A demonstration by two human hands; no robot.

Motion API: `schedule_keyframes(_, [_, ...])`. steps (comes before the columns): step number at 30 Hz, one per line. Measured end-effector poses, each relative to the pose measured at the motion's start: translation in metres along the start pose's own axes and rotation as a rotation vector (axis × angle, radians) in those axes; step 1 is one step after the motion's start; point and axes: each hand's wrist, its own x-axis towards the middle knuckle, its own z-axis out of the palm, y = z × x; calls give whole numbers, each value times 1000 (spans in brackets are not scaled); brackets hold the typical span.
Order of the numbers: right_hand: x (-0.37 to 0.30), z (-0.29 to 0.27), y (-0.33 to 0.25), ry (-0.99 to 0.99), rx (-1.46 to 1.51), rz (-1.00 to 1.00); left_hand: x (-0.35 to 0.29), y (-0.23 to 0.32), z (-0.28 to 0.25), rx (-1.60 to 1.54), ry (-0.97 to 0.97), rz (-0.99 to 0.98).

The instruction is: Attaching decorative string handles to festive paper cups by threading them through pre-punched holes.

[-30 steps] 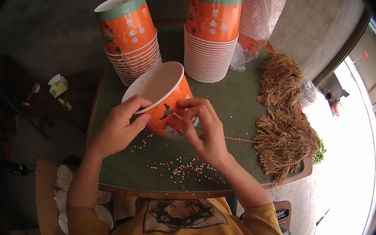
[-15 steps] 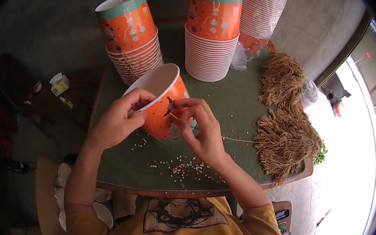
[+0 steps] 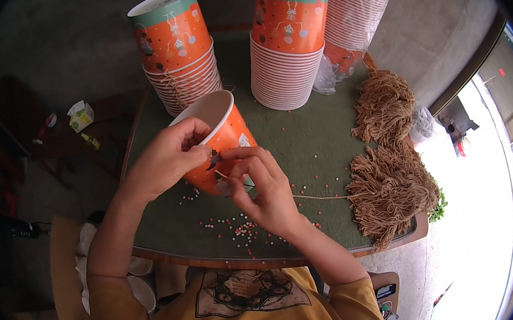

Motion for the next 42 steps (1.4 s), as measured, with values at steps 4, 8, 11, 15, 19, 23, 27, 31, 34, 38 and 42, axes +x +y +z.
schedule_keyframes(4, [-1,0,2,-6,34,3,3,-2,-1,57,0,-12])
schedule_keyframes(8, [4,0,0,85,30,-31,2,2,6,14,14,-18])
schedule_keyframes(11, [9,-5,0,36,-144,-146,2,3,9,-7,1,-26])
schedule_keyframes(15, [3,-8,8,-35,-174,-117,2,0,11,-37,-11,-17])
schedule_keyframes(19, [4,-8,3,62,-54,-26,1,1,13,-25,-25,-14])
schedule_keyframes(23, [9,-7,-1,133,39,89,0,2,18,-59,-44,3])
schedule_keyframes(27, [11,-11,-7,103,48,185,-3,-2,24,-94,-50,23])
schedule_keyframes(31, [11,-14,-8,86,74,237,-5,-2,29,-60,-57,38])
schedule_keyframes(34, [10,-16,-8,83,80,264,-6,-1,32,-52,-61,62])
schedule_keyframes(38, [8,-18,-8,92,66,290,-7,2,36,-31,-102,24])
schedule_keyframes(42, [6,-22,-12,63,89,378,-8,-7,39,-16,-95,98])
